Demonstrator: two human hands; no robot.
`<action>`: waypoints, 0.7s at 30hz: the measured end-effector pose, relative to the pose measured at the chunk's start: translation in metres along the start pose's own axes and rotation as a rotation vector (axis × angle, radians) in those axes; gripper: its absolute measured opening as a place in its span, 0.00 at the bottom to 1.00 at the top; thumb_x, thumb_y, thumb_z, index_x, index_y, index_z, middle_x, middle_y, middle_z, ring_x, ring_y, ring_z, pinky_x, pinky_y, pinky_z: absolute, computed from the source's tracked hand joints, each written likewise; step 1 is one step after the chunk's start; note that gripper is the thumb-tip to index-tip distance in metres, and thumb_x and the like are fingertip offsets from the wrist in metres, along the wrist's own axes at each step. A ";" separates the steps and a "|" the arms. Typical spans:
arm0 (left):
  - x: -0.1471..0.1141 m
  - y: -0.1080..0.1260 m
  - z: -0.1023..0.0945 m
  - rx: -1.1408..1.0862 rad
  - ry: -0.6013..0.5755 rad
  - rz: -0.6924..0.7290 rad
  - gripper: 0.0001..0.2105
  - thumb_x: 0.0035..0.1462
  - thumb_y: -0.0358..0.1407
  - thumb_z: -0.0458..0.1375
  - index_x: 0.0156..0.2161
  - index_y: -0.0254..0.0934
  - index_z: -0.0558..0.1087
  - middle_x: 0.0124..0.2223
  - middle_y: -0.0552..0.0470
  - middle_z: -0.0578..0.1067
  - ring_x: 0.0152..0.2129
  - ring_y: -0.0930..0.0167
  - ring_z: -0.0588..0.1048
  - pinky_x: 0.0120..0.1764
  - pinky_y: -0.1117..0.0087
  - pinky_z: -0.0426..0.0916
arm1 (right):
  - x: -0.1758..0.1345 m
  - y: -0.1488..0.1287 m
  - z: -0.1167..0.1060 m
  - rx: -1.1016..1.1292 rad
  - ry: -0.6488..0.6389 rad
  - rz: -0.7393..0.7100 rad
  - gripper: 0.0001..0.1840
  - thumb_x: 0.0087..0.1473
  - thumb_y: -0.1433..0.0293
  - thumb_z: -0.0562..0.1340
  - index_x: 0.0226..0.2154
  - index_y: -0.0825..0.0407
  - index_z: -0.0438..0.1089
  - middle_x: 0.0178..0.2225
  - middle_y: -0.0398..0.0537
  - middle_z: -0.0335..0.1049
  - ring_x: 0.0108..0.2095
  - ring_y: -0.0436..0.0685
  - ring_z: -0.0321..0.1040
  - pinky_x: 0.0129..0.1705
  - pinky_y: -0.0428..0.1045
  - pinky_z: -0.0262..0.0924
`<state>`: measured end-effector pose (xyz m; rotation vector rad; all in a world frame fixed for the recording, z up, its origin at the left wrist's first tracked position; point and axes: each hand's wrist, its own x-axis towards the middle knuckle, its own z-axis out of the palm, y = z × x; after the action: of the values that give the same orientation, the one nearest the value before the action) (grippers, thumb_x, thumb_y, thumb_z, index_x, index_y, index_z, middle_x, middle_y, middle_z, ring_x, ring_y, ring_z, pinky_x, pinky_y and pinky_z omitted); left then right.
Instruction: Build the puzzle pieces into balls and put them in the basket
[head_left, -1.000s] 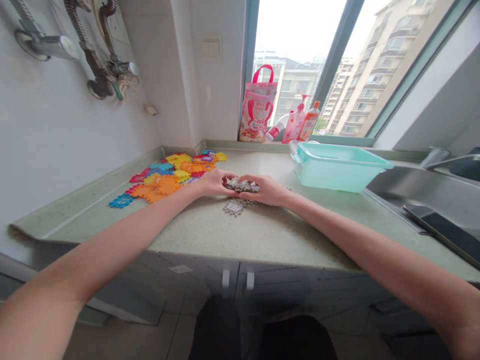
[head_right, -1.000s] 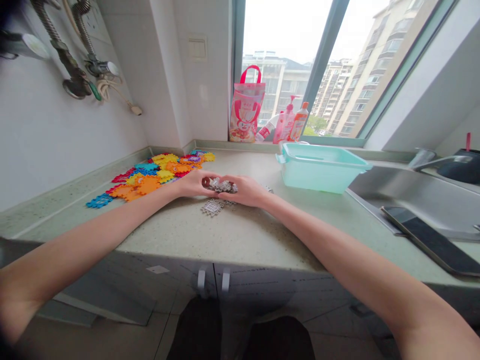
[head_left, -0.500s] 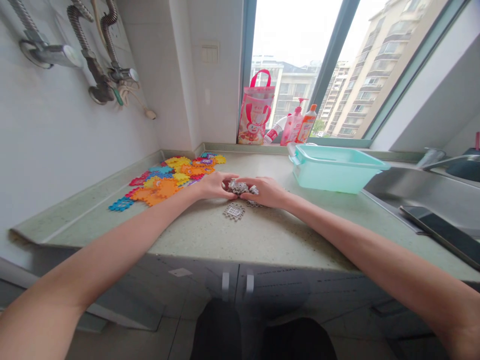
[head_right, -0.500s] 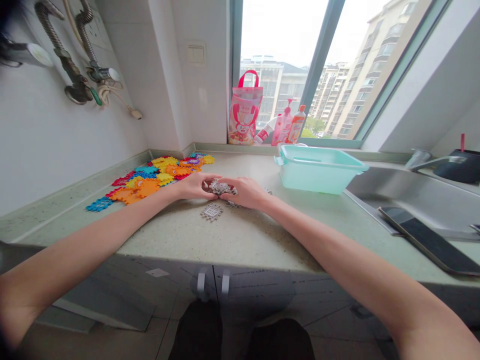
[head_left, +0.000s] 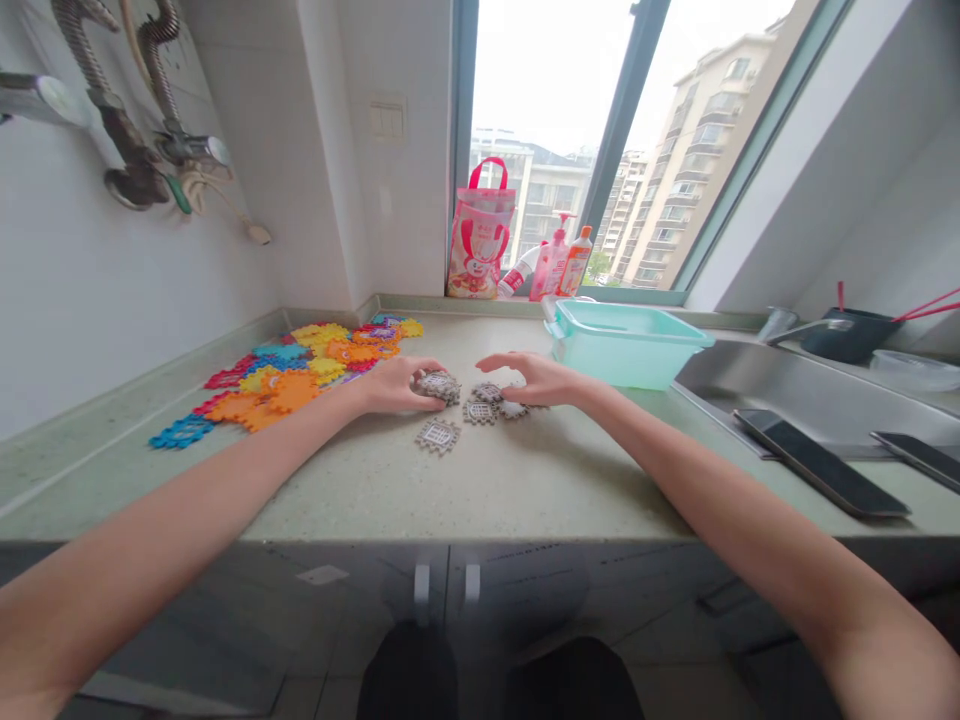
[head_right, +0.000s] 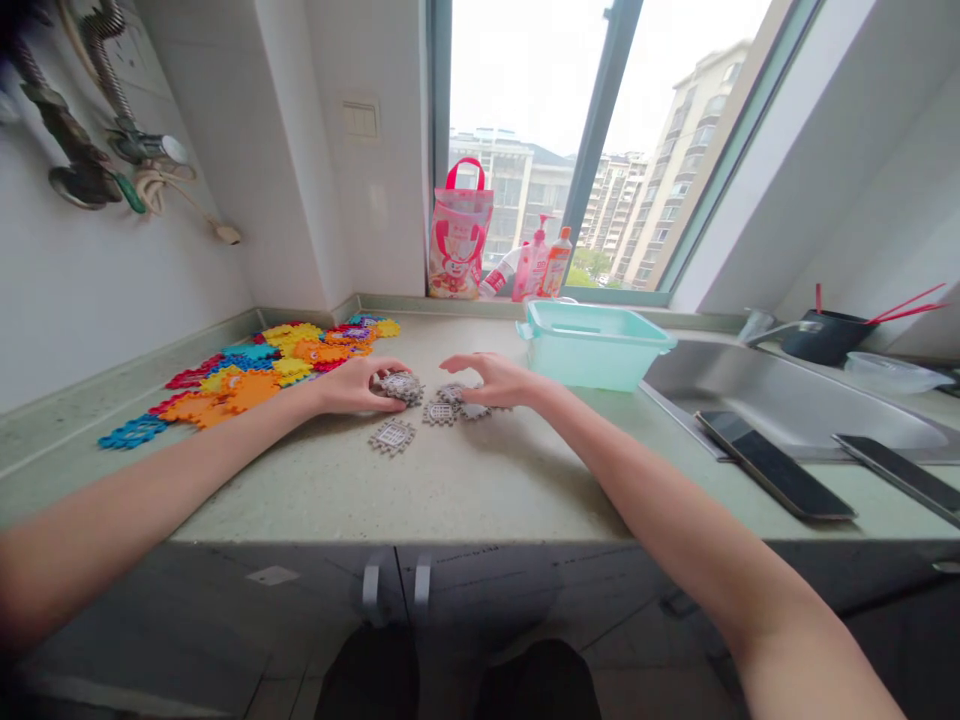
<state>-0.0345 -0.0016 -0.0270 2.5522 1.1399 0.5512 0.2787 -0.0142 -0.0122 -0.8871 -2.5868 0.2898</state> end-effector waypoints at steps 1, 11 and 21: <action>0.000 0.000 0.000 0.009 0.004 -0.005 0.31 0.50 0.56 0.68 0.56 0.43 0.79 0.40 0.50 0.81 0.37 0.63 0.77 0.39 0.66 0.68 | -0.002 0.003 -0.003 0.011 -0.018 0.015 0.31 0.55 0.72 0.65 0.62 0.48 0.72 0.61 0.51 0.76 0.60 0.63 0.73 0.65 0.59 0.63; 0.000 0.003 0.005 0.191 0.061 0.003 0.38 0.48 0.69 0.64 0.52 0.40 0.78 0.51 0.44 0.80 0.47 0.56 0.77 0.46 0.63 0.69 | 0.004 0.012 0.011 0.004 0.027 0.100 0.14 0.57 0.66 0.70 0.47 0.48 0.79 0.45 0.47 0.83 0.46 0.58 0.78 0.52 0.52 0.68; 0.006 0.022 0.014 0.381 0.039 -0.076 0.36 0.51 0.74 0.54 0.47 0.46 0.78 0.44 0.46 0.83 0.41 0.54 0.80 0.38 0.63 0.67 | 0.032 -0.040 0.039 -0.104 0.310 -0.125 0.11 0.66 0.61 0.67 0.48 0.45 0.80 0.48 0.49 0.81 0.50 0.59 0.75 0.56 0.54 0.65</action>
<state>-0.0100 -0.0129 -0.0289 2.8045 1.4719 0.3982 0.2175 -0.0283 -0.0252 -0.7353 -2.3704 -0.0184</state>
